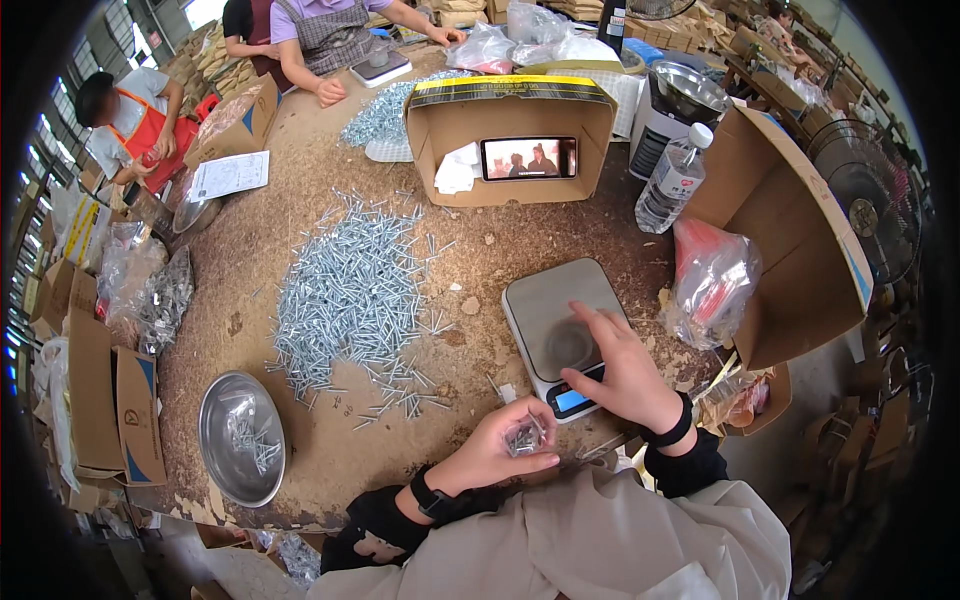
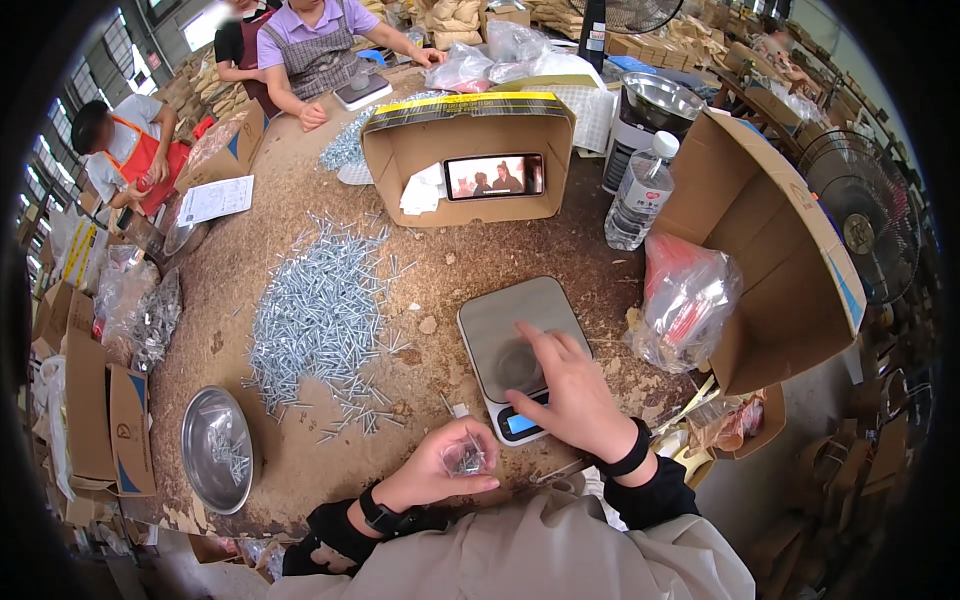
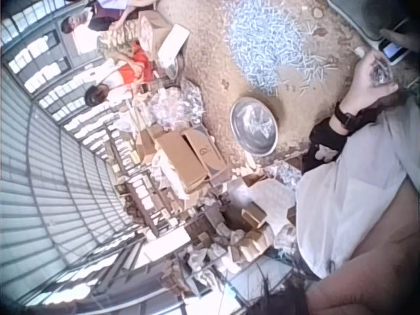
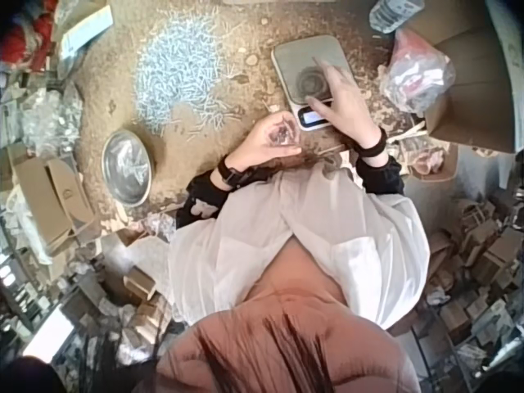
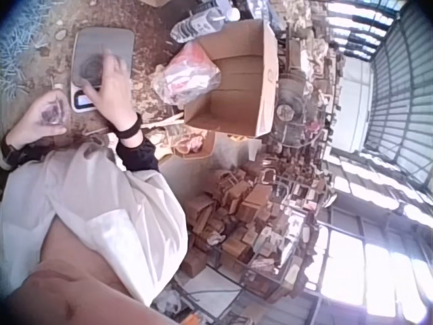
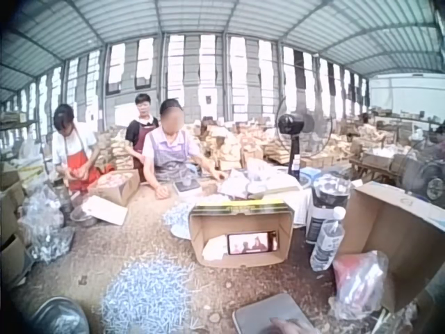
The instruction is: The person weighs small metal nails on a digital scale, then places them into small plastic bags. The person repeatedly scoops nails from a large pile on the table, measures them, and seals them in bags. A smartphone playing a video is visible on the table.
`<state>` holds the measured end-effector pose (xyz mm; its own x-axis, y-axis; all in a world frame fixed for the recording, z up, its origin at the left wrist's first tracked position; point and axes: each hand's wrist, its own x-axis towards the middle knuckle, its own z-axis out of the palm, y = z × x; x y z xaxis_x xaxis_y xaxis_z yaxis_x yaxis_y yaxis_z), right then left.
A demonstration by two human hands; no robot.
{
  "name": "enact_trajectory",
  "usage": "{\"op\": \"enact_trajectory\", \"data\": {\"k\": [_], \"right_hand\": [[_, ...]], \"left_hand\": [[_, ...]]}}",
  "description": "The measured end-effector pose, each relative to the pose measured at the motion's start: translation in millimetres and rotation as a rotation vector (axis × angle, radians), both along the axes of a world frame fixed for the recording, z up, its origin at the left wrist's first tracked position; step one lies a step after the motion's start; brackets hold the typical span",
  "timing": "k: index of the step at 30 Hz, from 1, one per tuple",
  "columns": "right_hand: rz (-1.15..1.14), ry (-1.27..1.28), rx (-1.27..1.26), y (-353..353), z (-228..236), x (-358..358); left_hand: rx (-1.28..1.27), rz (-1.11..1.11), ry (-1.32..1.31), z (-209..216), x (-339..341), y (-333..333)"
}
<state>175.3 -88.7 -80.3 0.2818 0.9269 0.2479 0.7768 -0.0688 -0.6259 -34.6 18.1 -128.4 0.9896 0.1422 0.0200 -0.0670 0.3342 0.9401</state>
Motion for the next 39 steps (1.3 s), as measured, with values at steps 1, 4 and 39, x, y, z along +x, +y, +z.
{"op": "enact_trajectory", "data": {"k": [1, 4, 39], "right_hand": [[-0.034, -0.098, -0.001, 0, -2, 1], [-0.097, -0.124, 0.13, 1, 3, -10], [0.443, 0.099, 0.288, -21, -2, -34]], "left_hand": [[0.019, 0.009, -0.021, 2, 1, 0], [0.059, 0.036, -0.073, 6, 3, 0], [0.906, 0.368, -0.325, 30, -3, 4]]}}
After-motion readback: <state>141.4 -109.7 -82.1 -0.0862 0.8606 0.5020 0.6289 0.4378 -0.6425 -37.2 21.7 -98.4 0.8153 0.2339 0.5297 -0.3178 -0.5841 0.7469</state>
